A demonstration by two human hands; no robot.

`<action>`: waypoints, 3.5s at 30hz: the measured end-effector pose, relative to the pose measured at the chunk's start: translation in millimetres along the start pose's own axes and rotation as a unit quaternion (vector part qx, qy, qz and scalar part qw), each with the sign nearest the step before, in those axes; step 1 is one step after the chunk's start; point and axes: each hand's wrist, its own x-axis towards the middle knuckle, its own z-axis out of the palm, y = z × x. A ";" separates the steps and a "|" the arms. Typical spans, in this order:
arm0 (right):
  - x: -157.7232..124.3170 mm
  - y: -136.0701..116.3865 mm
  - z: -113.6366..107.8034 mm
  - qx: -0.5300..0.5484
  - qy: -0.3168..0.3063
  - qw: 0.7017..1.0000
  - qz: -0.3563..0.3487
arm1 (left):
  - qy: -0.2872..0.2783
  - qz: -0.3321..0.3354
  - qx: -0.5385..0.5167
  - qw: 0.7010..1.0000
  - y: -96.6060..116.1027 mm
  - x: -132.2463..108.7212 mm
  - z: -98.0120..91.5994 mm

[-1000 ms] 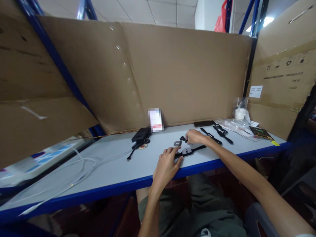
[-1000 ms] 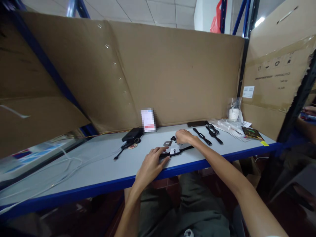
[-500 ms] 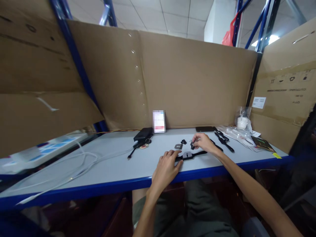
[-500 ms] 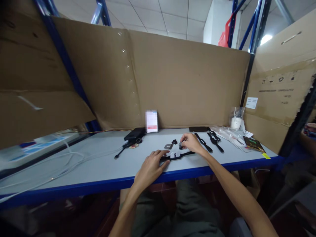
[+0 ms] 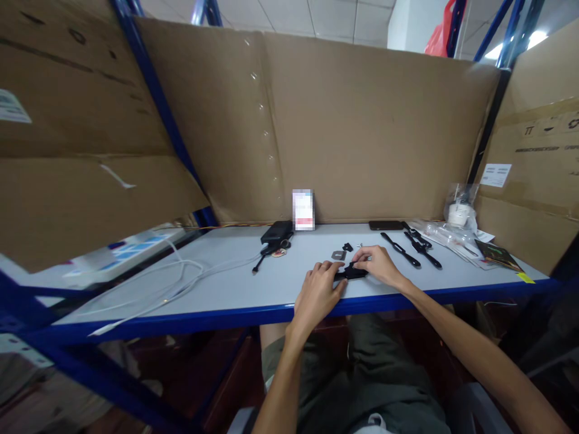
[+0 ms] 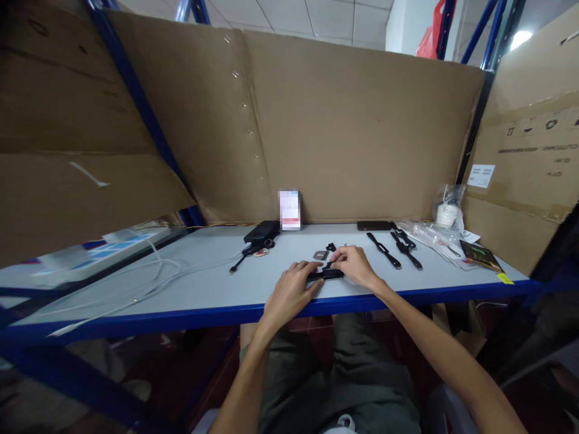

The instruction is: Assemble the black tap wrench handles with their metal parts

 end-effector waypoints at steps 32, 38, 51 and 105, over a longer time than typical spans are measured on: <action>45.5 23.4 -23.9 -0.168 -0.049 0.984 0.040 | 0.006 0.022 0.001 1.000 -6.2 0.2 1.0; 27.1 12.4 -33.4 -0.084 -0.080 0.993 0.018 | 0.006 0.022 -0.005 1.000 -6.0 1.1 1.2; -5.4 -20.0 -12.2 -0.151 -0.047 0.984 -0.077 | 0.005 0.015 -0.013 1.000 -3.4 1.6 0.6; 17.1 -28.7 -3.4 -0.260 -0.093 0.961 -0.004 | -0.002 -0.016 0.066 0.998 3.2 0.1 -0.1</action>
